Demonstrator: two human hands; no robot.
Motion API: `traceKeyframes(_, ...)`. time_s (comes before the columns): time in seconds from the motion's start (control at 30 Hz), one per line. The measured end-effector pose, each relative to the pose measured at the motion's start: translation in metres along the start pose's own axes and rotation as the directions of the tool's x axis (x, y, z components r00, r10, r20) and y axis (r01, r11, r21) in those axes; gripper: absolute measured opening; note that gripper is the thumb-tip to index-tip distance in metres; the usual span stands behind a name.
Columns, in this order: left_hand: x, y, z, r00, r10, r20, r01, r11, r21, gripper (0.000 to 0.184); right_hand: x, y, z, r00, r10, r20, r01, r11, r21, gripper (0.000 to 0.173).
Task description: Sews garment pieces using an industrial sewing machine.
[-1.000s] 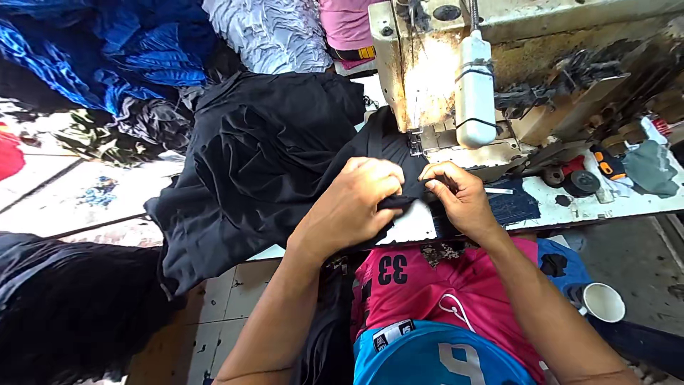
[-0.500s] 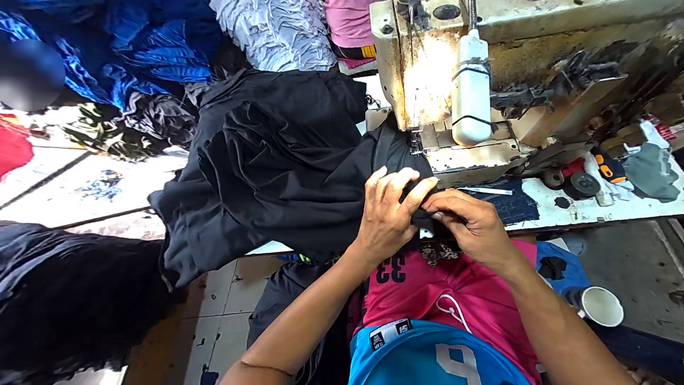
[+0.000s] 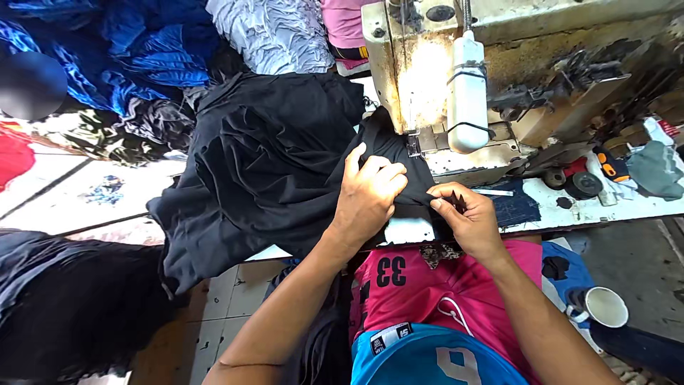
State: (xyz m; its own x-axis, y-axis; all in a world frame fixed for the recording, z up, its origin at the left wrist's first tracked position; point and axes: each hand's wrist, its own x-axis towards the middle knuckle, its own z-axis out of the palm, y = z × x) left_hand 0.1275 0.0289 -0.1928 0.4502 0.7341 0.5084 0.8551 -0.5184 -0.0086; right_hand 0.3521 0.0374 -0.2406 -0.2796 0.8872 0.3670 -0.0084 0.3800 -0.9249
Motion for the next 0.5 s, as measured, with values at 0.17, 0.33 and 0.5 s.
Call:
traceKeyframes(0.17,0.013,-0.018,-0.001,0.999,0.025,-0.033,-0.026,0.999,-0.031,0.022,0.019,0.001,0.008,0.999,-0.052,-0.012,0.052,0.999,-0.016,0.012)
traceKeyframes(0.33,0.014,-0.031,-0.030,0.974,0.077,0.212,-0.047,0.989,-0.140,0.037,0.033,0.002,0.012,0.995,-0.097,-0.007,0.097,0.995,-0.006,0.013)
traceKeyframes(0.5,0.001,-0.066,-0.072,0.983,0.000,0.182,0.020,0.993,-0.113,0.044,0.037,0.002,0.007,0.984,-0.161,0.076,0.168,0.980,-0.110,0.014)
